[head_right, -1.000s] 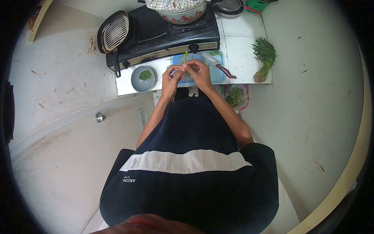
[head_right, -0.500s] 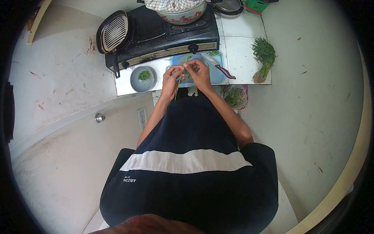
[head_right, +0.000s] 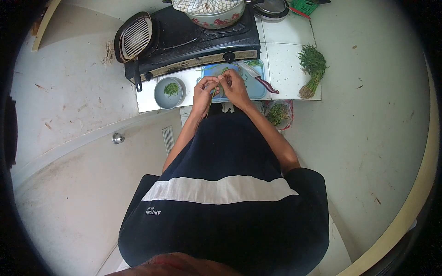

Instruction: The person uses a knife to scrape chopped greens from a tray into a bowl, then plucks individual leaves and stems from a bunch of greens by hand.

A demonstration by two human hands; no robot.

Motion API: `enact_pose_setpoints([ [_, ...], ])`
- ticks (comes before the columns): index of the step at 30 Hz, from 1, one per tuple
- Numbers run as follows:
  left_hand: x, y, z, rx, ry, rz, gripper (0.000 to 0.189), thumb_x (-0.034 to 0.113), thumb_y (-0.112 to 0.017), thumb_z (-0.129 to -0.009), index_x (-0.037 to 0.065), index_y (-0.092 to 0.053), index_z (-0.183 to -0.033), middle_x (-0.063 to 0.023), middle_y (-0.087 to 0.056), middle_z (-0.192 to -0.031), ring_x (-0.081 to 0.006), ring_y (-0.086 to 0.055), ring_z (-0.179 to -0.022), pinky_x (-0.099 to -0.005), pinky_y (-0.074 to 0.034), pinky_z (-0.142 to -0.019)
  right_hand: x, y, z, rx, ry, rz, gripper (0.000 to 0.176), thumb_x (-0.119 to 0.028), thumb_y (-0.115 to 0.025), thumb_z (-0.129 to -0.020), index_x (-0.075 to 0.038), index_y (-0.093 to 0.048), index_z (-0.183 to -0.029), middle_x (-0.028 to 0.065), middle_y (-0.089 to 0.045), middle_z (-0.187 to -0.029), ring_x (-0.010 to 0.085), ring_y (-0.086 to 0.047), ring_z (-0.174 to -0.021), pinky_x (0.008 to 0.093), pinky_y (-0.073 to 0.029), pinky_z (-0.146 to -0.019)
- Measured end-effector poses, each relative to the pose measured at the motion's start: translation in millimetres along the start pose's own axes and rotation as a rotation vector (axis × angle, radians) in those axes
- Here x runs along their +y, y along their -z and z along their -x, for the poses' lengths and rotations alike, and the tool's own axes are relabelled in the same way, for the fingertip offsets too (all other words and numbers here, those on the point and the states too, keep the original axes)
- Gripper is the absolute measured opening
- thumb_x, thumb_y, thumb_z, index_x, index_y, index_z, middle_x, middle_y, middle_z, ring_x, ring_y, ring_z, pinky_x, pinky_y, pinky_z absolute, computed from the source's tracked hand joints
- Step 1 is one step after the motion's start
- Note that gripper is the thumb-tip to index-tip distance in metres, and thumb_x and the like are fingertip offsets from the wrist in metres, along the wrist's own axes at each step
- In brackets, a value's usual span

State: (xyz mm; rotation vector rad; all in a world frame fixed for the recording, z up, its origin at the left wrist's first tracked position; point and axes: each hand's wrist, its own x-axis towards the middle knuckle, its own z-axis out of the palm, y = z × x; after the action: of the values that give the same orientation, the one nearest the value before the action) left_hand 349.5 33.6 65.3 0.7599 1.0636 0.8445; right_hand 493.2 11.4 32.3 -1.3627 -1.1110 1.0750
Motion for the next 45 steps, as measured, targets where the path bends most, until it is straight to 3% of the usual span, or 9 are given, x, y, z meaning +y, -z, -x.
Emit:
enact_pose_setpoints([
  [16, -7, 15, 0, 0.026, 0.013, -0.024, 0.008, 0.007, -0.063, -0.096, 0.002, -0.067, -0.101, -0.0023, -0.062, -0.091, -0.0104, -0.060, -0.079, -0.0253, -0.050, -0.071, 2, 17, 3, -0.134, -0.108, -0.103, 0.021, -0.021, -0.067, -0.098, 0.000, -0.062, -0.099, 0.0038, -0.062, -0.085, 0.0109, -0.057, -0.077, 0.0285, -0.046, -0.070],
  [24, -12, 42, 1, 0.061, 0.034, -0.134, 0.012, 0.015, -0.065, -0.098, 0.006, -0.067, -0.105, -0.0007, -0.063, -0.098, -0.0107, -0.059, -0.082, -0.0264, -0.047, -0.073, 5, 72, -9, -0.106, -0.029, 0.258, 0.019, -0.018, -0.074, -0.092, 0.000, -0.066, -0.093, 0.0053, -0.066, -0.083, 0.0125, -0.059, -0.074, 0.0288, -0.049, -0.069],
  [28, -15, 46, 3, 0.074, 0.051, -0.181, 0.015, 0.018, -0.066, -0.098, 0.007, -0.068, -0.106, -0.0003, -0.064, -0.100, -0.0101, -0.058, -0.082, -0.0253, -0.046, -0.073, 15, 100, -22, -0.105, -0.080, 0.560, 0.012, -0.011, -0.069, -0.088, 0.000, -0.067, -0.092, 0.0125, -0.070, -0.088, 0.0229, -0.068, -0.078, 0.0351, -0.054, -0.073],
  [29, -17, 48, 3, 0.065, 0.051, -0.180, 0.016, 0.020, -0.066, -0.098, 0.007, -0.068, -0.107, -0.0004, -0.064, -0.100, -0.0098, -0.058, -0.082, -0.0253, -0.046, -0.073, 20, 107, -26, -0.126, -0.079, 0.668, 0.012, -0.010, -0.065, -0.085, -0.001, -0.068, -0.092, 0.0160, -0.071, -0.091, 0.0310, -0.070, -0.084, 0.0409, -0.055, -0.077],
  [32, -20, 45, 12, 0.049, 0.066, -0.178, 0.018, 0.022, -0.067, -0.098, 0.007, -0.068, -0.108, -0.0004, -0.064, -0.101, -0.0095, -0.058, -0.083, -0.0255, -0.046, -0.073, 55, 126, -33, -0.149, -0.108, 0.858, 0.012, -0.008, -0.065, -0.080, -0.002, -0.068, -0.090, 0.0166, -0.070, -0.091, 0.0319, -0.068, -0.081, 0.0417, -0.054, -0.076],
  [36, -19, 41, 13, 0.036, 0.063, -0.171, 0.018, 0.022, -0.067, -0.098, 0.007, -0.068, -0.108, -0.0003, -0.065, -0.100, -0.0096, -0.059, -0.083, -0.0262, -0.046, -0.073, 66, 125, -62, -0.184, -0.098, 1.125, 0.016, -0.011, -0.062, -0.081, -0.002, -0.068, -0.093, 0.0208, -0.070, -0.099, 0.0390, -0.069, -0.092, 0.0485, -0.055, -0.083],
  [41, -11, 38, 7, 0.032, 0.010, -0.164, 0.017, 0.022, -0.067, -0.098, 0.007, -0.069, -0.106, -0.0001, -0.065, -0.098, -0.0097, -0.059, -0.083, -0.0260, -0.045, -0.071, 75, 119, -88, -0.202, -0.118, 1.240, 0.020, -0.017, -0.062, -0.086, -0.003, -0.069, -0.098, 0.0208, -0.068, -0.105, 0.0392, -0.070, -0.094, 0.0482, -0.058, -0.083],
  [43, -4, 35, 7, 0.043, -0.011, -0.162, 0.017, 0.022, -0.067, -0.098, 0.007, -0.069, -0.106, 0.0000, -0.065, -0.098, -0.0096, -0.059, -0.083, -0.0260, -0.045, -0.070, 61, 103, -78, 0.072, -0.167, 1.204, 0.020, -0.020, -0.061, -0.088, -0.002, -0.068, -0.095, 0.0212, -0.070, -0.101, 0.0390, -0.070, -0.094, 0.0481, -0.057, -0.081],
  [45, 3, 31, 10, 0.089, -0.050, -0.174, 0.015, 0.015, -0.067, -0.095, 0.005, -0.070, -0.106, 0.0005, -0.065, -0.090, -0.0083, -0.059, -0.077, -0.0240, -0.045, -0.067, 42, 84, -62, 0.062, -0.207, 1.054, 0.020, -0.021, -0.064, -0.090, -0.002, -0.069, -0.096, 0.0205, -0.070, -0.099, 0.0355, -0.071, -0.090, 0.0459, -0.057, -0.076],
])
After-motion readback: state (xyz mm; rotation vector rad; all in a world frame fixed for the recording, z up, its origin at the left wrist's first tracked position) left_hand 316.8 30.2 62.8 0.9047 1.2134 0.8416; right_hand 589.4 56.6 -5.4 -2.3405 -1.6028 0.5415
